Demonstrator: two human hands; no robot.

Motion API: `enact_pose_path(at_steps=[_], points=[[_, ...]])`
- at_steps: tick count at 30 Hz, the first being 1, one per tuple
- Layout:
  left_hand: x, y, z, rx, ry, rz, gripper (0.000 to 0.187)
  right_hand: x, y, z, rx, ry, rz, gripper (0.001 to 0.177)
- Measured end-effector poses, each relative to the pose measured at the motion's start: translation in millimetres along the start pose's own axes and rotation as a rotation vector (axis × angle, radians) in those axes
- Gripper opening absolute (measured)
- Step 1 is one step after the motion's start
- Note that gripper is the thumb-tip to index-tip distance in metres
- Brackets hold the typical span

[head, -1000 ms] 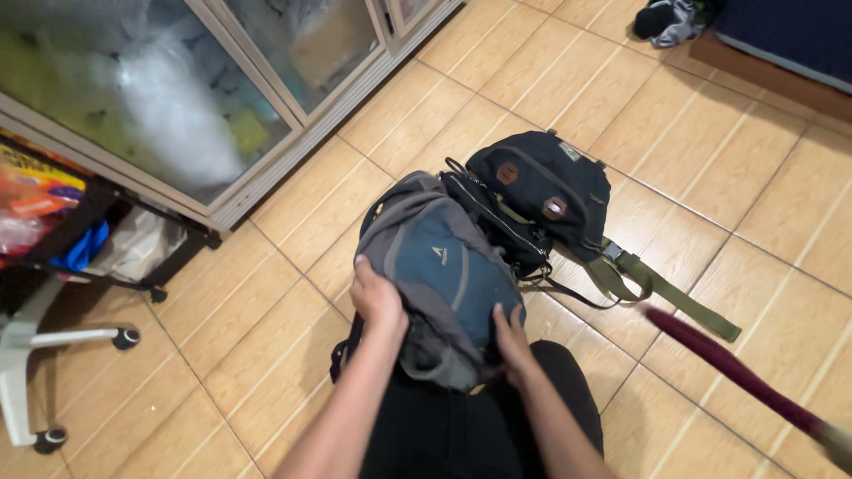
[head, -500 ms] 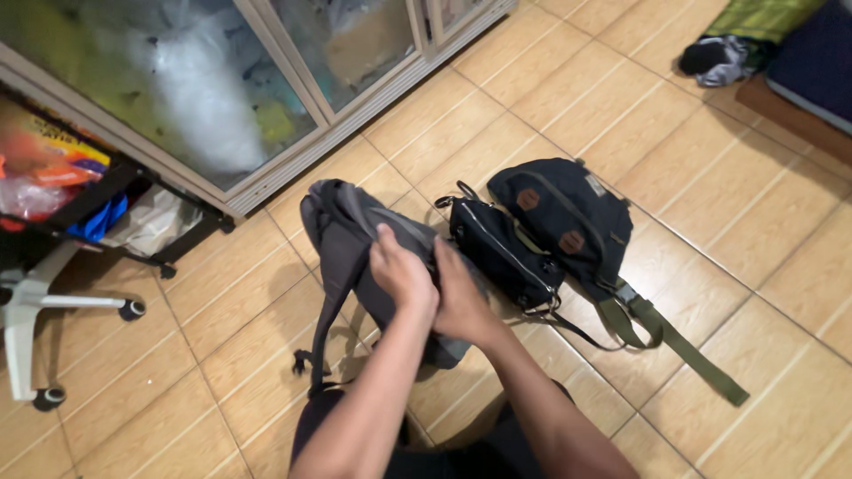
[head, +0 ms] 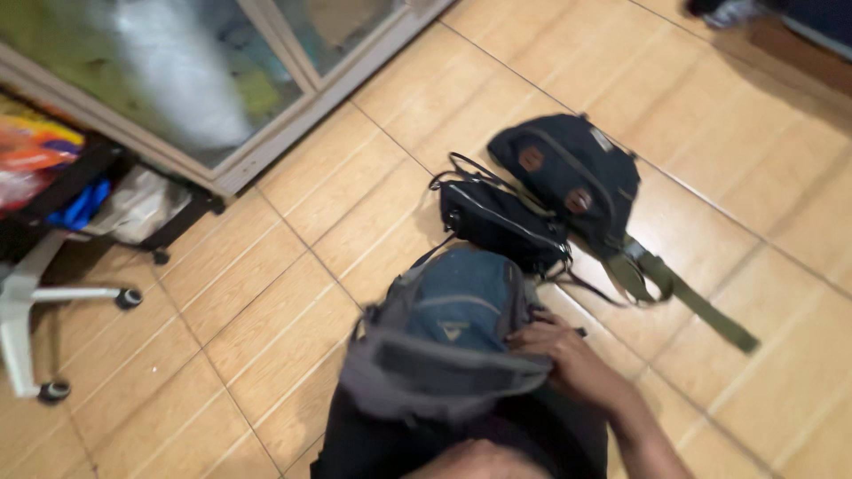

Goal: The person sits on the floor and puts a pair of sneakers into a black shoe bag, zips it, and arranges several bags including a backpack. They then open the backpack's compartments and take out items such as a power bank, bottles, and small boxes, placing them on the floor.

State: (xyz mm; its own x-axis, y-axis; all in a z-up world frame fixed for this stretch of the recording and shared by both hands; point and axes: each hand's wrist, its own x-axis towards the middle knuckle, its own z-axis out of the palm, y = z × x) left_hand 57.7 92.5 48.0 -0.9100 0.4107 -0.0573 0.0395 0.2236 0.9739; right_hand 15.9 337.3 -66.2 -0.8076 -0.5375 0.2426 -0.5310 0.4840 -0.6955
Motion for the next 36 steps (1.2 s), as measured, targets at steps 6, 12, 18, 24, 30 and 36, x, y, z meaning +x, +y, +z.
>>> enact_pose_path(at_steps=[6, 12, 18, 24, 30, 36], points=[[-20.7, -1.5, -128.7, 0.400, -0.199, 0.193, 0.052, -28.7, -74.7, 2.5, -0.035, 0.042, 0.238, 0.070], [-65.5, -58.4, -126.3, 0.626, -0.159, 0.173, 0.047, -16.4, -116.7, 15.4, -0.153, -0.342, 0.515, 0.093], [-87.5, -74.5, -125.4, 0.557, -0.205, 0.177, 0.052, 21.1, -96.4, -11.1, -0.209, -0.666, 0.584, 0.083], [-42.6, -60.1, -149.3, 0.352, -0.259, 0.014, 0.034, 151.6, -62.3, 34.9, -0.254, -0.219, 0.389, 0.036], [55.0, -103.1, -164.8, 0.506, 0.070, -0.179, 0.029, 178.5, -35.3, 107.8, -0.228, -0.175, 0.391, 0.041], [100.0, -145.4, -148.2, 0.698, -0.001, -0.412, 0.046, 158.5, -19.8, 126.4, -0.163, -0.008, 0.529, 0.027]])
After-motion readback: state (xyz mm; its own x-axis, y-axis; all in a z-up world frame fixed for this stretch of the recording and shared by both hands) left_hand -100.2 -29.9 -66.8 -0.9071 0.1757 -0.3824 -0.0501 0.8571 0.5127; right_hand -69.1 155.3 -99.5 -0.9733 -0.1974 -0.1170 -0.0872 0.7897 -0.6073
